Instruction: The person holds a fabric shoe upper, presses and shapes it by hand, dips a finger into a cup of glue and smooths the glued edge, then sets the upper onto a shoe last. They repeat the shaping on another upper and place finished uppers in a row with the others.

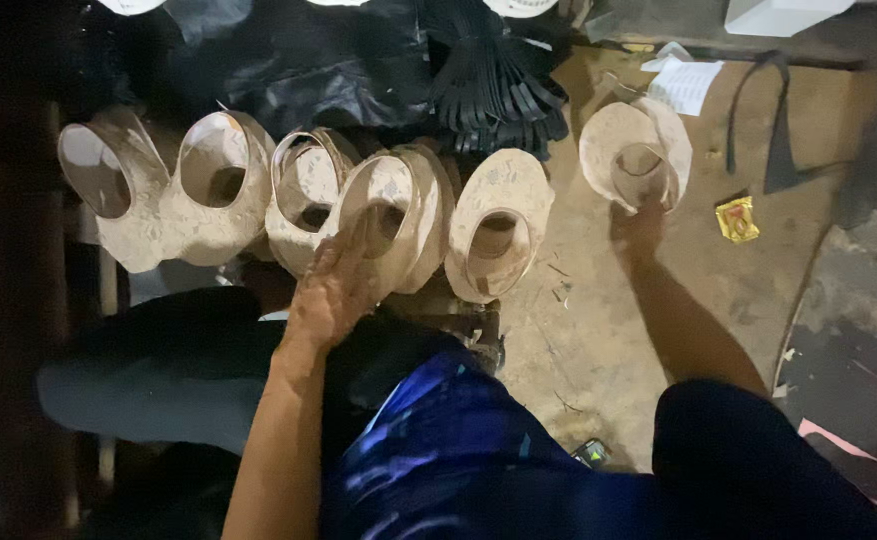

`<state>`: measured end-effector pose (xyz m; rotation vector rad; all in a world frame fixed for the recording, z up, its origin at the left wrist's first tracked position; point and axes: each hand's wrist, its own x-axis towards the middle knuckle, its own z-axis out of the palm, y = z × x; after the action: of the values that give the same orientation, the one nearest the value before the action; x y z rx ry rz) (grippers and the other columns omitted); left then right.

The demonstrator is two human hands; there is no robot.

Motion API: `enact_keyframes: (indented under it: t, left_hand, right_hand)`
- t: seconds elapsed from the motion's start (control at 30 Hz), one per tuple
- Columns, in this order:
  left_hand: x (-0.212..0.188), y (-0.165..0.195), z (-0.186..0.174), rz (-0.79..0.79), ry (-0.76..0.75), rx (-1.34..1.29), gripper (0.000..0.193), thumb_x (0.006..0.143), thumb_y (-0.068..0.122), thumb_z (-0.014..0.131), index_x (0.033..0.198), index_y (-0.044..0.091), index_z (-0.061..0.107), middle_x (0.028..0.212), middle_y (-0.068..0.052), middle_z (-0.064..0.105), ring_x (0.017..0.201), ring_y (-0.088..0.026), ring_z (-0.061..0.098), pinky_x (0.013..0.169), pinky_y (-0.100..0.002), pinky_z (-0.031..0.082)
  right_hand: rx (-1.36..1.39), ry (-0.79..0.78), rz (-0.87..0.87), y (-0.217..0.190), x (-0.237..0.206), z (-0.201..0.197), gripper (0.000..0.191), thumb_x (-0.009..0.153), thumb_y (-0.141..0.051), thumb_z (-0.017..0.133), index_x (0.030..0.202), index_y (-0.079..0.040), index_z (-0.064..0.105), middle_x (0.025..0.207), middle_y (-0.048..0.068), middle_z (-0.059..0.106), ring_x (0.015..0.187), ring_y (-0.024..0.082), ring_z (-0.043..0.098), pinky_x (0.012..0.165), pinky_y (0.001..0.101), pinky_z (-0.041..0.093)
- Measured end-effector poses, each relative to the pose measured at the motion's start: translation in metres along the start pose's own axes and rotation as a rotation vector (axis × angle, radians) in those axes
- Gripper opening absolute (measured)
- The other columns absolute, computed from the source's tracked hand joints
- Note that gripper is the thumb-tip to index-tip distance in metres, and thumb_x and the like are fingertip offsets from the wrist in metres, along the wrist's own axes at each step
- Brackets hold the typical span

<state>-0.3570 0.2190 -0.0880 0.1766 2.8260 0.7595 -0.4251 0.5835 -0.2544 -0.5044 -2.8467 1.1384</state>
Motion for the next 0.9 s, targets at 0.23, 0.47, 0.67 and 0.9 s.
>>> enact_keyframes:
  t: [0.23,0.47,0.67,0.9]
  left_hand:
    - [0.003,-0.005,0.023,0.079,0.066,0.244,0.048,0.096,0.020,0.064,0.142,0.010,0.057,0.148,-0.017,0.056,0.142,-0.036,0.051,0.123,-0.048,0.038]
    - [0.023,0.006,0.028,-0.221,-0.057,0.223,0.063,0.090,0.028,0.067,0.149,0.017,0.049,0.151,-0.013,0.049,0.139,-0.041,0.042,0.111,-0.052,0.037]
    - [0.032,0.014,0.022,-0.201,0.016,0.230,0.069,0.092,0.023,0.066,0.157,0.022,0.042,0.157,-0.011,0.042,0.143,-0.040,0.042,0.118,-0.048,0.036]
    - [0.038,0.019,0.015,-0.190,0.016,0.140,0.074,0.091,0.019,0.065,0.158,0.018,0.034,0.163,-0.013,0.032,0.147,-0.039,0.034,0.121,-0.045,0.031]
  right_hand:
    - [-0.196,-0.031,0.074,0.024,0.081,-0.007,0.094,0.082,-0.019,0.082,0.161,-0.003,0.034,0.153,0.030,0.041,0.142,0.050,0.039,0.117,0.0558,0.035]
    - [-0.277,-0.195,0.096,0.024,0.137,-0.005,0.110,0.068,-0.020,0.091,0.162,-0.011,0.034,0.157,0.030,0.036,0.144,0.052,0.032,0.115,0.0617,0.033]
    - [-0.245,-0.357,0.169,0.007,0.143,-0.014,0.122,0.062,-0.026,0.093,0.166,-0.010,0.030,0.151,0.031,0.050,0.140,0.050,0.047,0.115,0.0583,0.042]
    - [-0.303,-0.287,0.146,-0.023,0.112,-0.014,0.107,0.073,-0.020,0.085,0.163,-0.002,0.030,0.132,0.027,0.059,0.120,0.041,0.057,0.102,0.0480,0.047]
